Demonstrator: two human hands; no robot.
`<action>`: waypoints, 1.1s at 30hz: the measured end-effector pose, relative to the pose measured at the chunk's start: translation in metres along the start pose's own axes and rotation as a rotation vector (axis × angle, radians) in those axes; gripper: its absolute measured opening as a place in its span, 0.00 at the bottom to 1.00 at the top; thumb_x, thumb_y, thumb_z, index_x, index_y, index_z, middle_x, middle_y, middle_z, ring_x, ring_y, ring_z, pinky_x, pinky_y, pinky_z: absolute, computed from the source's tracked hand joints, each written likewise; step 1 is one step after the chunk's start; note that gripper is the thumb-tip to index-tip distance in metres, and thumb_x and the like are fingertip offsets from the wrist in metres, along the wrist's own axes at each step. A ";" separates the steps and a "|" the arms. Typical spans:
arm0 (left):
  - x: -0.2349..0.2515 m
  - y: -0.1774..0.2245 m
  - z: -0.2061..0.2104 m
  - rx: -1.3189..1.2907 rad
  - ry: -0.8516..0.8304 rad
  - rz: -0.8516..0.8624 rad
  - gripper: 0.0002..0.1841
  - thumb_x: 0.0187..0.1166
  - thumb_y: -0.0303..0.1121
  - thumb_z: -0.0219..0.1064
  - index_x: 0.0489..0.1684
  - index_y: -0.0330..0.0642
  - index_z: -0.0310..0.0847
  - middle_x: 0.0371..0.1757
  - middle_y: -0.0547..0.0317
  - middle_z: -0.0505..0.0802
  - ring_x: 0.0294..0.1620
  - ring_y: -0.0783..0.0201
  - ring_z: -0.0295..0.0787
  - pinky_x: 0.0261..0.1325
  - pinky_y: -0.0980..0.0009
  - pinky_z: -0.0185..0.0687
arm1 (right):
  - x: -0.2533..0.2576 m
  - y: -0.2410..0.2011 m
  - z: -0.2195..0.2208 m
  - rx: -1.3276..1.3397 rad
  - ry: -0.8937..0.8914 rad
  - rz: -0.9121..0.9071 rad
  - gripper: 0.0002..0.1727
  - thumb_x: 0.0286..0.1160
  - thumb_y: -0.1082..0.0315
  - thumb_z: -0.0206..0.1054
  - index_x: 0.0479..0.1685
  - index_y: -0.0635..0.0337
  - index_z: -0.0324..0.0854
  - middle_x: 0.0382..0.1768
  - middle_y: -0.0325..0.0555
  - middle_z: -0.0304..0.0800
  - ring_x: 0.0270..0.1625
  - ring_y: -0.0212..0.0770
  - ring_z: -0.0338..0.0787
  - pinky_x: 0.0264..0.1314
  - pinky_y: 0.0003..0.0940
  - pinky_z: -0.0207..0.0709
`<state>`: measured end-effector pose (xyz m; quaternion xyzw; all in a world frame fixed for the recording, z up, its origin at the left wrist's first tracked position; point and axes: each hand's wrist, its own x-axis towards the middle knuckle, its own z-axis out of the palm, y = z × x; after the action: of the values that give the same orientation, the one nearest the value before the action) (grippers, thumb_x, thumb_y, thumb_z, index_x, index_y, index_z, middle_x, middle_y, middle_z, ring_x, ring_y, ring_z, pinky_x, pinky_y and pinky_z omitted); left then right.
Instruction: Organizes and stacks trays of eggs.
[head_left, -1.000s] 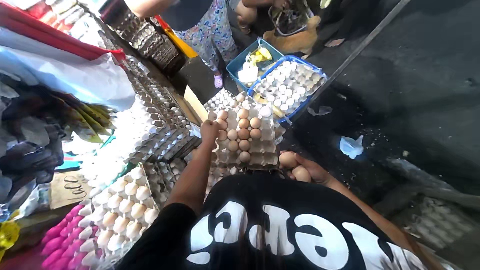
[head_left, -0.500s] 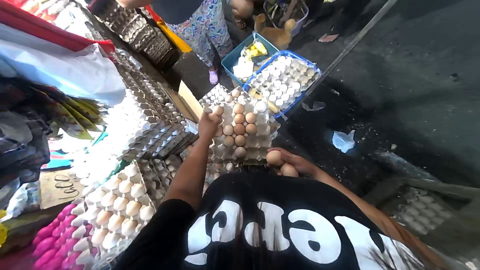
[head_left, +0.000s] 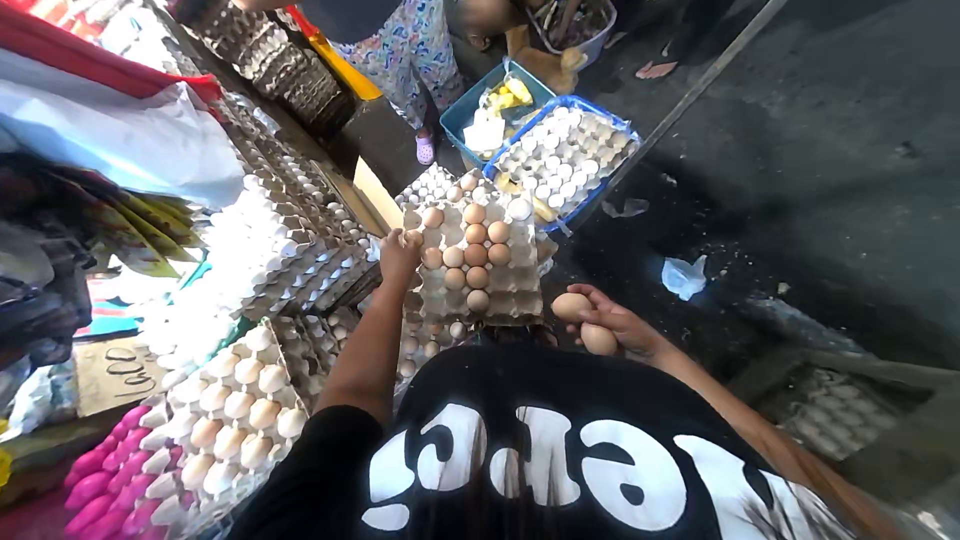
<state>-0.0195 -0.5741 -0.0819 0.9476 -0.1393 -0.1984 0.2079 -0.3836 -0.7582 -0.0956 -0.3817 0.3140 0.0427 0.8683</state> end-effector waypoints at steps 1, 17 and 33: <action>-0.006 0.003 0.000 0.024 0.012 0.009 0.26 0.83 0.40 0.66 0.77 0.36 0.75 0.74 0.29 0.80 0.74 0.32 0.79 0.73 0.34 0.74 | -0.001 -0.001 -0.002 -0.010 0.029 -0.004 0.37 0.67 0.64 0.66 0.80 0.49 0.58 0.51 0.42 0.87 0.38 0.38 0.92 0.36 0.32 0.89; -0.045 -0.031 -0.020 -0.106 -0.060 -0.083 0.33 0.75 0.38 0.77 0.79 0.40 0.69 0.57 0.35 0.91 0.56 0.38 0.90 0.60 0.37 0.82 | 0.012 -0.003 0.011 0.022 0.046 -0.014 0.30 0.83 0.70 0.57 0.84 0.50 0.56 0.51 0.44 0.84 0.37 0.37 0.90 0.40 0.34 0.90; -0.061 -0.060 0.016 -0.130 -0.149 -0.101 0.36 0.81 0.45 0.72 0.86 0.40 0.66 0.77 0.29 0.79 0.75 0.37 0.79 0.77 0.42 0.74 | 0.033 -0.015 0.028 -0.084 0.174 0.024 0.30 0.88 0.65 0.61 0.87 0.54 0.59 0.58 0.51 0.83 0.40 0.39 0.90 0.42 0.33 0.88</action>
<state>-0.0696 -0.5060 -0.1027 0.9206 -0.0933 -0.2873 0.2476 -0.3378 -0.7551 -0.0907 -0.4162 0.3906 0.0328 0.8205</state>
